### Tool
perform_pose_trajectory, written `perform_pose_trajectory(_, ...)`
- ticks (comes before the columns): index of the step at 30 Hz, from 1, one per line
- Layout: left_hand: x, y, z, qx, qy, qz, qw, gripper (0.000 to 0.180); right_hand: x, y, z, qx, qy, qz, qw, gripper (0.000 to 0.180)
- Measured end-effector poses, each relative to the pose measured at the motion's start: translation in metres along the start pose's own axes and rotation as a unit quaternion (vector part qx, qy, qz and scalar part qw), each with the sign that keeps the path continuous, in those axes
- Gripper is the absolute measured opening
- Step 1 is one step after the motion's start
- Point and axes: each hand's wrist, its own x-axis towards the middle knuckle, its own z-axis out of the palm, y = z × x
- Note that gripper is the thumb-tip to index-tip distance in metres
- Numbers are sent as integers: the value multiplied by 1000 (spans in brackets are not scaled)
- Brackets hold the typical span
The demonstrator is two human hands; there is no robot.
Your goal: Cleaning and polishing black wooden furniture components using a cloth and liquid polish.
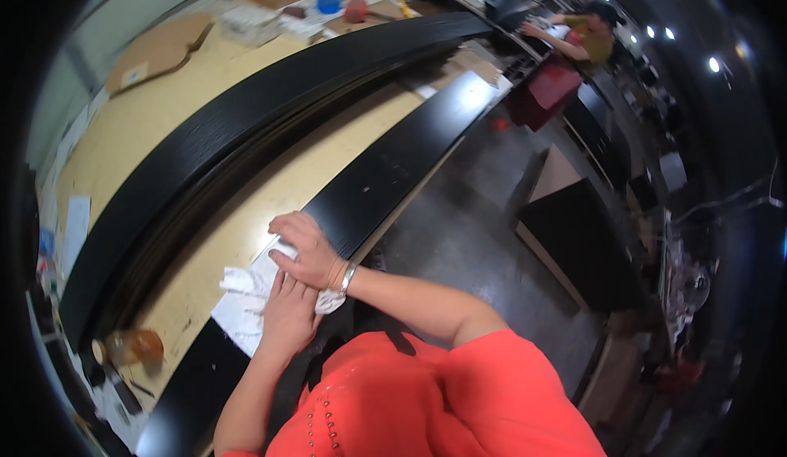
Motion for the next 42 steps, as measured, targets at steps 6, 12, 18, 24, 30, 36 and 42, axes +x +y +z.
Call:
perform_pose_trajectory(6, 51, 5, 9, 41, -19, 9, 999, 76, -21, 44, -85, -73, 67, -13, 995, 21)
perform_pose_trajectory(12, 177, 30, 21, 62, -93, 65, 992, 91, -11, 159, -229, -209, 98, 109, 967, 39)
perform_pose_trajectory(18, 329, 69, 56, 56, -51, 119, 990, 87, 25, 255, -316, -196, 39, 176, 964, 29)
perform_pose_trajectory(24, 430, 94, 83, 72, -54, 115, 989, 81, 27, 269, -318, -155, 89, 158, 971, 24)
perform_pose_trajectory(30, 397, 89, 81, 86, -75, 129, 985, 79, 31, 260, -325, -196, 20, 192, 962, 30)
perform_pose_trajectory(36, 289, 97, 27, 8, -117, 105, 988, 80, 22, 259, -316, -224, 36, 190, 955, 40)
perform_pose_trajectory(42, 183, 2, 54, 31, -127, 138, 982, 73, 24, 251, -308, -252, 39, 201, 946, 38)
